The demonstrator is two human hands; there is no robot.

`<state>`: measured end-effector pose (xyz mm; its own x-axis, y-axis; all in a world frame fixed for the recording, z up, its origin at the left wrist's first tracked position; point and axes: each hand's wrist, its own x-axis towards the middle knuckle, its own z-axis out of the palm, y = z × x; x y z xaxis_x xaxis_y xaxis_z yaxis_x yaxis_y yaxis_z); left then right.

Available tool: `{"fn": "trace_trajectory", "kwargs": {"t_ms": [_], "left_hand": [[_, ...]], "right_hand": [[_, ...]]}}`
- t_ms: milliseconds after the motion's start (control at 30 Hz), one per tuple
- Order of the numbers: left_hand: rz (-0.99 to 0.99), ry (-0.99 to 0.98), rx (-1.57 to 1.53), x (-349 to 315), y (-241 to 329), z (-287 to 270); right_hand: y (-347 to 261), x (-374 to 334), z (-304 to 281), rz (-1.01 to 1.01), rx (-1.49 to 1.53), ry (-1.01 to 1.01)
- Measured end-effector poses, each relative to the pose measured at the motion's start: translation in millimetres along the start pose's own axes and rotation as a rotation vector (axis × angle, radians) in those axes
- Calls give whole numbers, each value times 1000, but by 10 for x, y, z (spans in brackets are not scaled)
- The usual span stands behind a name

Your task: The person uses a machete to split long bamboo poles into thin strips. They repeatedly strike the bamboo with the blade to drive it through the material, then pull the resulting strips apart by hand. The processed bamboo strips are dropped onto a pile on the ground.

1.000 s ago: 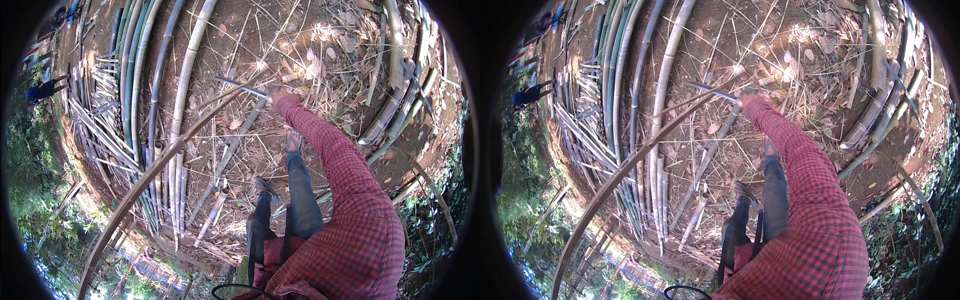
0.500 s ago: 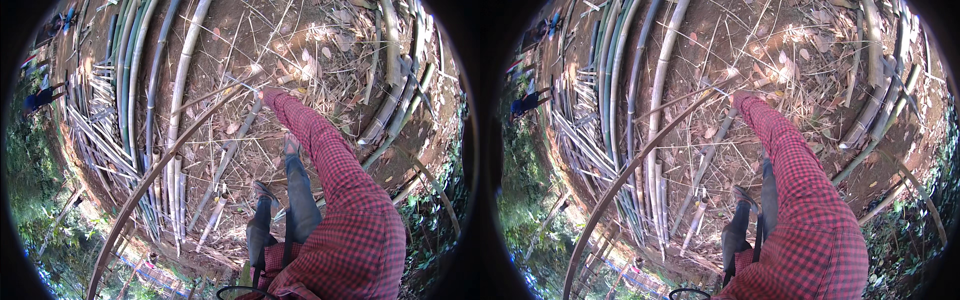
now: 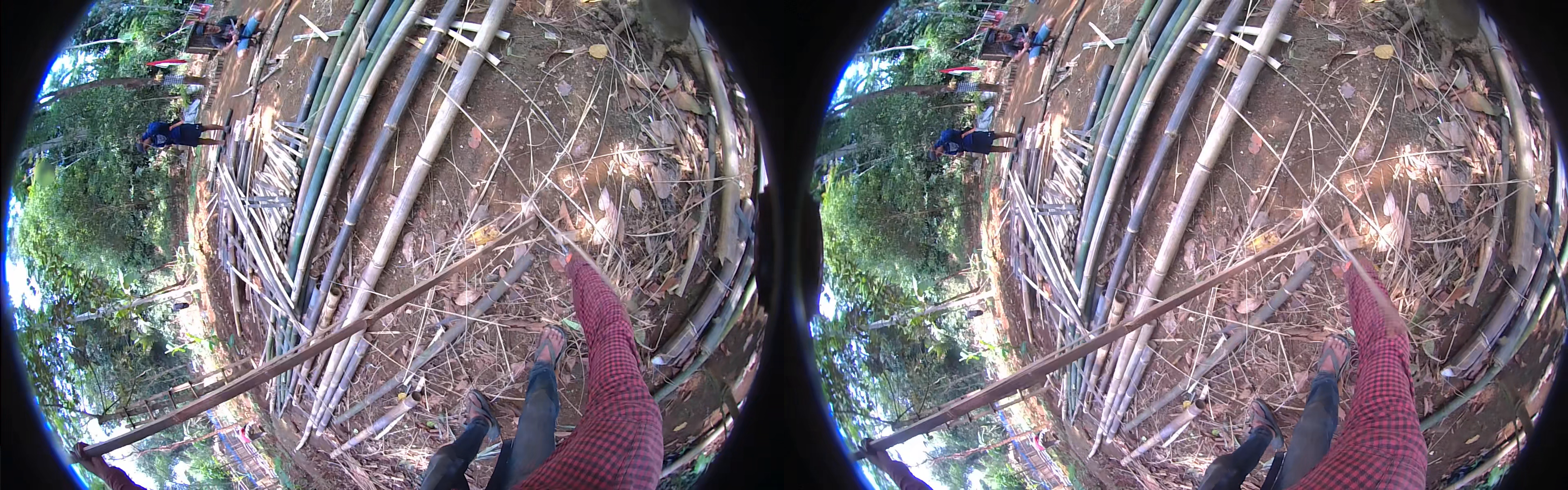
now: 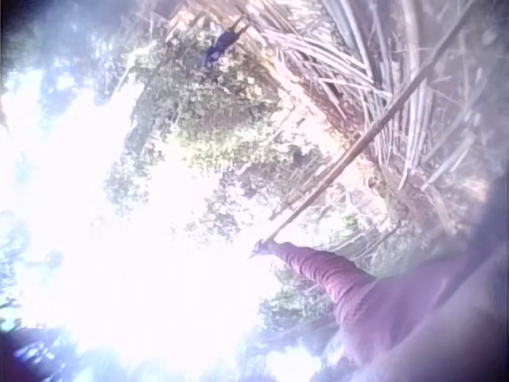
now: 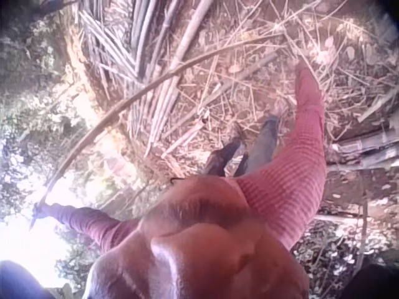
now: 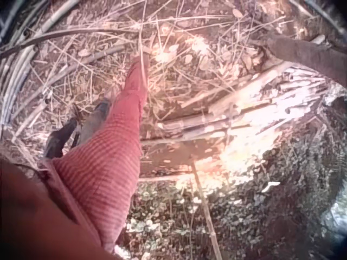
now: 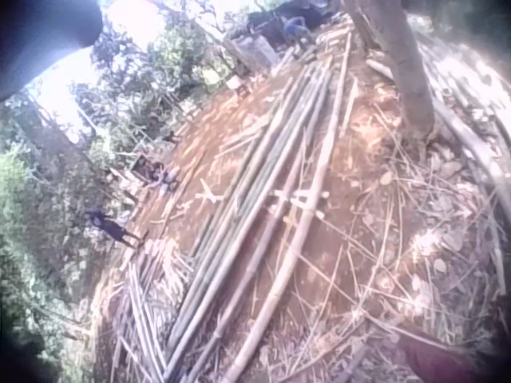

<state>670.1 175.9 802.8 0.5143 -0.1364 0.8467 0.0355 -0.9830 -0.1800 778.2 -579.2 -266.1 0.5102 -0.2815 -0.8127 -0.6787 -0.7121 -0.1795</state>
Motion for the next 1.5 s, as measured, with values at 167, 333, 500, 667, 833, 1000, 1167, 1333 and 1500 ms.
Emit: {"fn": "trace_trajectory", "kwargs": {"t_ms": [167,333,500,667,833,1000,1167,1333,1500], "left_hand": [[-118,-332,-503,233,-228,-285],[-736,158,-1474,86,228,773],[-614,94,-1683,-269,364,698],[-721,197,-1599,-1101,283,419],[-1064,312,-1247,-2305,-433,-240],[-1548,767,-455,-2941,814,-341],[-1160,598,-1091,-4074,-185,-850],[-1021,671,-1221,-4061,-288,-1468],[-876,492,-1344,-4105,105,-1701]], "right_hand": [[-38,-210,43,-42,30,-42],[200,-938,41,-36,69,-56],[503,-1806,34,-59,61,-112],[1009,-2547,-68,-17,-2,-103],[1232,-3143,-166,63,-23,-71],[1490,-3562,114,155,34,-12],[1008,-4950,312,1,24,118],[545,-6128,783,-263,-96,205],[-271,-7135,1337,-674,-119,122]]}}
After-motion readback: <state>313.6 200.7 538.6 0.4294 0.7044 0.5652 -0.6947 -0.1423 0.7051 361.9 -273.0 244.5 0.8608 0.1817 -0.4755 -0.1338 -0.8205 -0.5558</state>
